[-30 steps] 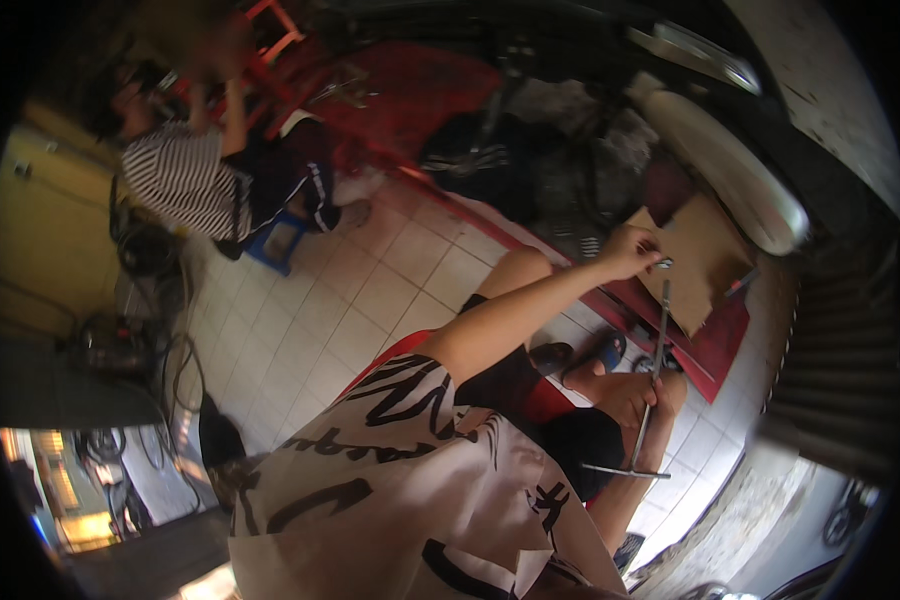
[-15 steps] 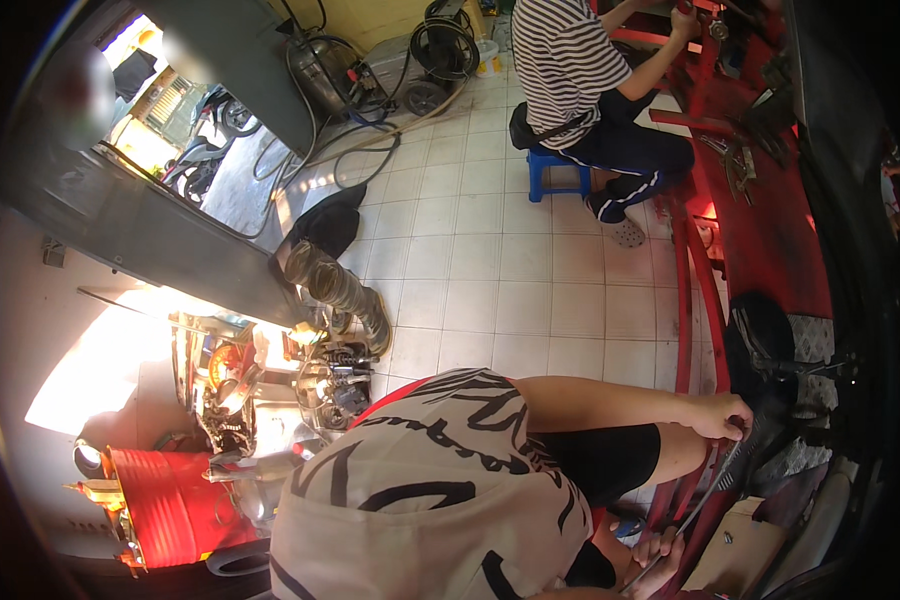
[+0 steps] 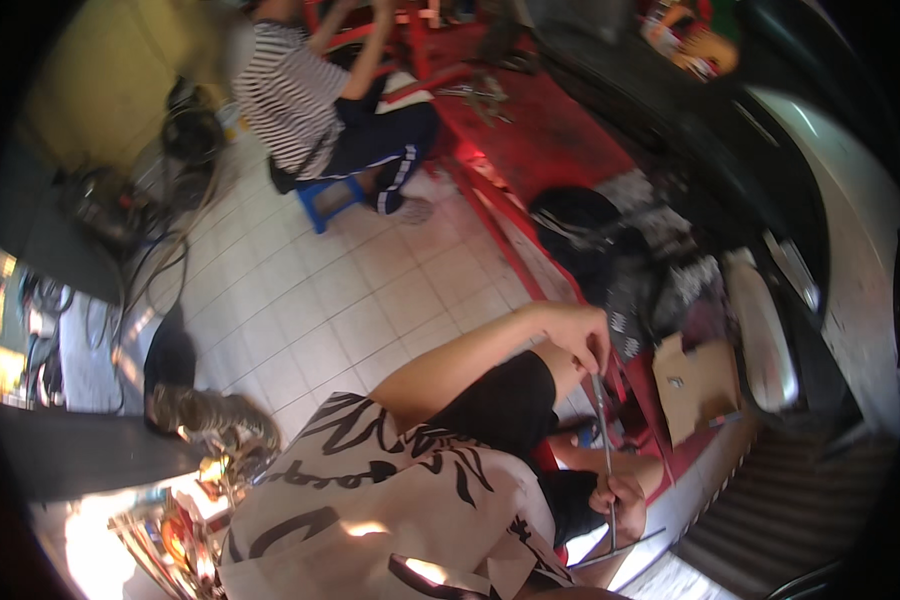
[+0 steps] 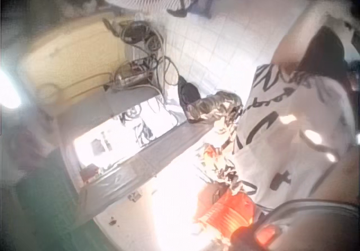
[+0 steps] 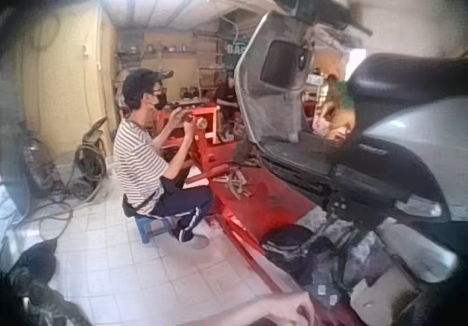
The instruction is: The person uses a T-handle wrench to tighten or loosen bolts on the underside of a motorcycle. They repeatedly reposition the tool and apply torque to fasteners near the engine area while seated on a red stool.
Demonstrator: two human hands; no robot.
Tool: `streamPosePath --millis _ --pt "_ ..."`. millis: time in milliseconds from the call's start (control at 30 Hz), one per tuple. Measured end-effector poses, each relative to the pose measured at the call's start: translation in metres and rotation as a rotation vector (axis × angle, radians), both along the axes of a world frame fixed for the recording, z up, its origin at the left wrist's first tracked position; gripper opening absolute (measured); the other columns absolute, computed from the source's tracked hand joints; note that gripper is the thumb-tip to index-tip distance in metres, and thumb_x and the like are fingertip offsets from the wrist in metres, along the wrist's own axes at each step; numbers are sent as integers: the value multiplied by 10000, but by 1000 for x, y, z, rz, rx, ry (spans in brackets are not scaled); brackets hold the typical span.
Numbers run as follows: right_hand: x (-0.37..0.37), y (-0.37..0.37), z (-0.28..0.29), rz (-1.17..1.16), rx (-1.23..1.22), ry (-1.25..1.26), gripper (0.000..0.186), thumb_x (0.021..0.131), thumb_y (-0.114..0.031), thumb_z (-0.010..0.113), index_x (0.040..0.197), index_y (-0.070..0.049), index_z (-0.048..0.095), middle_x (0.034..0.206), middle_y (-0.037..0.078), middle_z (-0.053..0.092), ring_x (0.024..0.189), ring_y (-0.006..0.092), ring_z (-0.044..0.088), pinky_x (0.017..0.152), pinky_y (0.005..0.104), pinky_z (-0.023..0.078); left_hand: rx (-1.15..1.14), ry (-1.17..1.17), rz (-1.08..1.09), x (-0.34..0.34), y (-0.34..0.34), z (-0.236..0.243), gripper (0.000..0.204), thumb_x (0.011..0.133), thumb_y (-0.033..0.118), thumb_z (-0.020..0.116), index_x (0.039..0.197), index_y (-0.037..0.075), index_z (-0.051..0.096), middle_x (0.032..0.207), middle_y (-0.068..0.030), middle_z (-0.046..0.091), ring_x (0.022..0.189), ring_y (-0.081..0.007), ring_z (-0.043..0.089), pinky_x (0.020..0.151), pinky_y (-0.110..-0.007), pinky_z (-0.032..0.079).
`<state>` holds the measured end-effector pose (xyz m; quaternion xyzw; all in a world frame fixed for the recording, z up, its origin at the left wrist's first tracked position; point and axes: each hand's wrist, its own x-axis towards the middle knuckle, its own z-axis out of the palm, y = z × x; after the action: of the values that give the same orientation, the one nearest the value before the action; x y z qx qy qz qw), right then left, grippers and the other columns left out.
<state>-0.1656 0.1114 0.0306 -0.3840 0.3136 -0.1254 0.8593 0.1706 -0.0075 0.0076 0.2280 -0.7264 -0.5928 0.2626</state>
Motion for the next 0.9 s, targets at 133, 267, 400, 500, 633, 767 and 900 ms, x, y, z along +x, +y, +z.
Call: streamPosePath --millis 133,267,400,500,633,767,900 --pt "-9 41 20 -295 -117 51 374 959 -211 463 625 -55 402 577 -21 332 507 94 310 484 259 238 319 220 92 -58 -4 14 223 781 34 716 997 -7 677 845 -76 689 712 -120 650 646 -240 536" --pt "-7 64 22 -477 -210 -41 410 989 -270 438 632 -69 412 584 -22 347 519 91 303 487 261 238 648 509 59 -127 -14 19 145 846 94 696 970 26 665 836 -25 655 710 -72 615 653 -203 512" --pt "15 60 29 -665 -266 46 409 1002 -281 414 657 -62 428 592 -14 377 516 91 322 485 249 254 913 764 -38 -167 -22 35 128 898 131 643 965 23 658 795 16 616 687 -37 562 649 -176 472" --pt "26 40 34 -792 -327 -16 364 1002 -280 418 709 -67 449 592 -12 403 494 89 333 467 244 259 948 779 77 -188 -34 50 129 889 172 663 920 47 659 769 10 621 648 -62 557 592 -197 457" --pt "32 -6 56 -862 -222 -36 335 1001 -264 418 721 -83 448 579 -28 372 462 78 306 440 251 246 1035 763 217 -202 -74 53 164 853 215 708 926 76 662 778 -2 636 627 -88 561 564 -223 468" --pt "29 -70 76 -814 -213 -65 325 997 -247 409 709 -98 432 560 -46 319 434 60 256 408 252 205 839 687 422 -216 -130 60 180 856 257 699 933 98 663 796 -14 652 662 -109 603 548 -228 464" --pt "23 -115 87 -806 -257 -55 310 992 -243 399 715 -109 434 546 -57 301 422 52 223 396 245 160 620 553 551 -228 -161 76 211 872 295 673 949 100 650 826 -24 673 697 -138 653 537 -218 468"
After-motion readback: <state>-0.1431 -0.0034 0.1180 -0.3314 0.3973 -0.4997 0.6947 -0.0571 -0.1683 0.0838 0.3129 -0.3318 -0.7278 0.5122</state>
